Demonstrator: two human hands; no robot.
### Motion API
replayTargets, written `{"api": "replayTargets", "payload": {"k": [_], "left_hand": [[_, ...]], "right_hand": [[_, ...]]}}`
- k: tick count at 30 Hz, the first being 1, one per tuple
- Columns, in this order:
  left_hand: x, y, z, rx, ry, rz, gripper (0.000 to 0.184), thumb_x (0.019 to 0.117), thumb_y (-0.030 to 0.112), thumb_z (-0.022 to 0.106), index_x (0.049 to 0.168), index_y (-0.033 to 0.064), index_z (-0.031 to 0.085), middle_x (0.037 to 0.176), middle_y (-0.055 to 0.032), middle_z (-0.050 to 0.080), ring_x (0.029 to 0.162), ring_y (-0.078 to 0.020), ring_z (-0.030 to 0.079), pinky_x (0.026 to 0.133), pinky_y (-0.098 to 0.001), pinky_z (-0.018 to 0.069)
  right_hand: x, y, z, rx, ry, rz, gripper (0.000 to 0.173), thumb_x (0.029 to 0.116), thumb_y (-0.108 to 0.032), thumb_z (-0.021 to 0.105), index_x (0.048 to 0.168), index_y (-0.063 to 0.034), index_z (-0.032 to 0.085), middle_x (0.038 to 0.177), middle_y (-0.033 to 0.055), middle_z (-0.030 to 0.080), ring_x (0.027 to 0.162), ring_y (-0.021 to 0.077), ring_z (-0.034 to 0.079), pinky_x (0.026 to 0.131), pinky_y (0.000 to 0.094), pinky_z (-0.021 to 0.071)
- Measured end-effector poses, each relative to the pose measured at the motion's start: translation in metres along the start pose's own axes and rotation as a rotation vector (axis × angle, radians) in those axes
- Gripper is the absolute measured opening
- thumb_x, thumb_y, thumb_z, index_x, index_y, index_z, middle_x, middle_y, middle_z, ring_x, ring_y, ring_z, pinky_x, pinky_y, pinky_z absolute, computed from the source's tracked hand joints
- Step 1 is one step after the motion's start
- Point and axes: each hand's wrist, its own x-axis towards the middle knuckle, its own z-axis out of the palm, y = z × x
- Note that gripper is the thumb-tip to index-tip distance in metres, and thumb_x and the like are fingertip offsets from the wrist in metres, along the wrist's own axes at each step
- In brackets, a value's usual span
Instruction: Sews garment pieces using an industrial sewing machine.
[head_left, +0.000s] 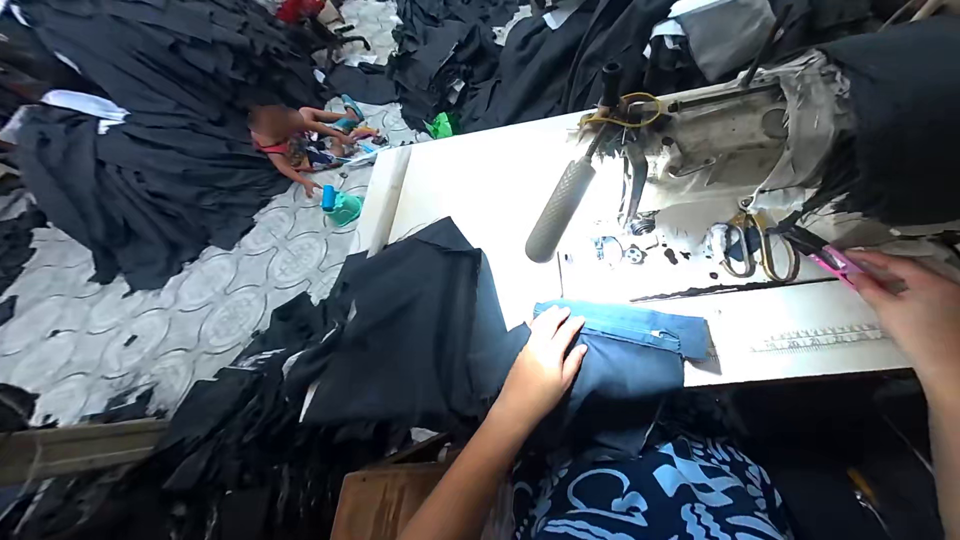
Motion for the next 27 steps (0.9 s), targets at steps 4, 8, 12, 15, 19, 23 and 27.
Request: {"api": "replayTargets", "payload": {"k": [4, 8, 12, 15, 19, 23, 27], "left_hand": [[0.004, -0.002, 0.003, -0.002, 0.062, 0.048, 0.031, 0.0999, 0.017, 0.057, 0.123, 0.0011, 0.072, 0.129, -0.0227, 0.067, 0.125, -0.0383, 0.062, 0.106, -0.0454, 0.0493], [0.004, -0.011, 0.007, 0.017, 0.158, 0.114, 0.025, 0.0971, 0.014, 0.061, 0.111, -0.0007, 0.077, 0.120, -0.0217, 0.072, 0.118, -0.0388, 0.067, 0.102, -0.0465, 0.0521], [-0.007, 0.001, -0.031, -0.096, 0.046, 0.198, 0.024, 0.0990, 0.016, 0.058, 0.093, -0.0006, 0.075, 0.085, -0.0139, 0.074, 0.081, -0.0243, 0.073, 0.076, -0.0387, 0.0580], [0.005, 0.013, -0.049, 0.010, 0.032, 0.212, 0.022, 0.0971, 0.017, 0.062, 0.099, 0.0000, 0.076, 0.089, -0.0146, 0.075, 0.085, -0.0272, 0.074, 0.078, -0.0447, 0.0581], [0.021, 0.034, 0.002, 0.115, -0.029, 0.539, 0.027, 0.0943, 0.024, 0.070, 0.117, 0.0110, 0.076, 0.124, -0.0088, 0.072, 0.122, -0.0280, 0.065, 0.106, -0.0519, 0.0472], [0.037, 0.003, 0.007, 0.040, -0.297, 0.460, 0.042, 0.1035, 0.030, 0.054, 0.140, 0.0113, 0.063, 0.151, -0.0084, 0.055, 0.146, -0.0264, 0.045, 0.123, -0.0557, 0.0229], [0.064, -0.013, 0.007, 0.041, -0.350, 0.386, 0.048, 0.1058, 0.037, 0.048, 0.147, 0.0139, 0.056, 0.157, -0.0080, 0.049, 0.151, -0.0264, 0.036, 0.125, -0.0541, 0.0167]], "right_hand": [[-0.047, -0.066, 0.007, 0.104, -0.025, -0.343, 0.042, 0.0951, -0.034, 0.064, 0.111, 0.0038, 0.075, 0.124, 0.0350, 0.063, 0.114, 0.0547, 0.059, 0.097, 0.0697, 0.0425], [-0.110, -0.125, 0.063, 0.144, -0.085, -0.541, 0.049, 0.0946, -0.055, 0.056, 0.102, -0.0128, 0.080, 0.114, 0.0177, 0.074, 0.103, 0.0385, 0.069, 0.095, 0.0635, 0.0429], [-0.115, -0.139, 0.058, 0.605, -0.085, -0.333, 0.023, 0.0921, -0.025, 0.066, 0.086, -0.0042, 0.071, 0.089, 0.0015, 0.073, 0.091, 0.0051, 0.065, 0.098, 0.0248, 0.0432], [-0.089, -0.147, 0.041, 0.583, -0.256, -0.185, 0.012, 0.0894, -0.015, 0.065, 0.095, -0.0039, 0.065, 0.086, -0.0055, 0.069, 0.081, -0.0041, 0.064, 0.077, 0.0169, 0.0544], [-0.069, -0.160, 0.058, 0.064, -0.058, -0.486, 0.031, 0.0940, -0.017, 0.060, 0.101, 0.0110, 0.071, 0.103, 0.0344, 0.069, 0.102, 0.0556, 0.065, 0.098, 0.0741, 0.0367], [-0.127, -0.194, 0.028, 0.675, -0.774, -0.774, 0.023, 0.0951, -0.021, 0.065, 0.105, -0.0019, 0.074, 0.105, 0.0145, 0.074, 0.105, 0.0269, 0.070, 0.096, 0.0467, 0.0538], [-0.164, -0.185, 0.105, 0.511, -1.599, -0.307, 0.047, 0.1043, -0.029, 0.057, 0.140, 0.0016, 0.058, 0.141, 0.0233, 0.060, 0.136, 0.0358, 0.054, 0.116, 0.0532, 0.0385]]}}
